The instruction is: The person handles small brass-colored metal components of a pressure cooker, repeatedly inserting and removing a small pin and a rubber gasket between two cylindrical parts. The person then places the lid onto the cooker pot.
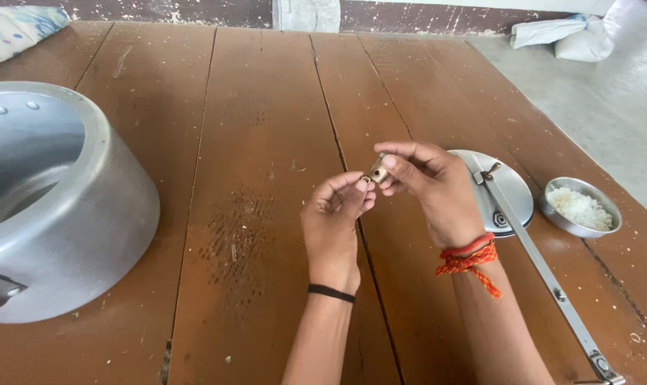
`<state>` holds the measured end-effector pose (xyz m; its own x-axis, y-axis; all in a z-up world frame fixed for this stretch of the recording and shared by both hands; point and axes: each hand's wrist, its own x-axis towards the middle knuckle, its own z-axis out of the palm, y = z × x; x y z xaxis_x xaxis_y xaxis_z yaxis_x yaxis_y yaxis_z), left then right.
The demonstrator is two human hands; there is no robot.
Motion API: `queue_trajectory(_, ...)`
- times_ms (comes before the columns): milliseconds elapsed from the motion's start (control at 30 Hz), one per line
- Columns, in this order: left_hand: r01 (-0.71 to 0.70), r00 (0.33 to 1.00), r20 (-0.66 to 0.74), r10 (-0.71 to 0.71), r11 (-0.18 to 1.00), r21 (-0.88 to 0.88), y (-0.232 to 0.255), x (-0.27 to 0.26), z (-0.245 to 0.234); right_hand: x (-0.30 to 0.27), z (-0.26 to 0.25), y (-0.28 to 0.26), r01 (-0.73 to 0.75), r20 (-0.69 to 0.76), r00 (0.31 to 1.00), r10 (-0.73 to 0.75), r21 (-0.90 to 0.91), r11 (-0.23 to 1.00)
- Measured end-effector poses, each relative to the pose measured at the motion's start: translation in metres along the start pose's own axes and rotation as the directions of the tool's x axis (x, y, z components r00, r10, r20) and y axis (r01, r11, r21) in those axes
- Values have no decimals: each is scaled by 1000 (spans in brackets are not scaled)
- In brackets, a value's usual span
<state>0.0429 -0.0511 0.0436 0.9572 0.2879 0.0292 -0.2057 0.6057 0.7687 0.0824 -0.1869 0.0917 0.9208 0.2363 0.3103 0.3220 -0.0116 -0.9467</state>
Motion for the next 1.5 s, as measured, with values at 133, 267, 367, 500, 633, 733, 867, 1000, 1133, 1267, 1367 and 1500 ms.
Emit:
queue_trajectory(133, 16, 999, 32, -16, 1000, 7, -7, 2, -6, -1, -1, 3, 38, -29, 999, -40, -64, 997)
queue_trajectory(267, 48, 998, 39, -47, 999, -8, -8, 3, -10, -1, 2, -1, 96, -54, 993, -105, -143, 985)
queue_trajectory(367, 34, 998, 53, -33, 999, -19, -8, 1, -11, -4, 2, -6, 126, -52, 988, -142, -232, 964)
queue_trajectory(500, 0, 996, 88, 2, 1000, -15, -9, -3, -13, -7, 5, -9, 174, -15, 982, -186, -291, 941)
queue_trajectory(633, -32, 996, 86, 31, 999, 16, -9, -4, -14, -7, 7, -11, 188, 5, 981, -195, -300, 935)
queue_trajectory(733, -61, 995, 86, 56, 997, 56, -10, -4, -14, -10, 6, -14, 178, -3, 982, -188, -314, 933)
queue_trajectory(867, -74, 992, 103, 72, 997, 23, -11, -6, -14, -12, 6, -18, 195, -3, 978, -210, -356, 914)
queue_trajectory(1000, -77, 992, 109, 70, 995, 60, -10, -7, -12, -14, 7, -20, 238, 29, 969, -246, -380, 894)
queue_trajectory(1133, -67, 993, 102, 59, 994, 81, -9, -6, -12, -15, 8, -20, 256, 44, 964, -261, -400, 880)
queue_trajectory(1267, -91, 989, 120, 87, 995, 28, -10, -7, -13, -16, 8, -19, 250, 45, 967, -252, -379, 891)
queue_trajectory(1367, -95, 989, 117, 90, 995, 42, -12, -6, -13, -17, 8, -18, 247, 41, 967, -250, -378, 892)
queue_trajectory(1500, -108, 989, 115, 98, 991, 85, -12, -6, -13, -16, 7, -18, 241, 31, 968, -249, -398, 885)
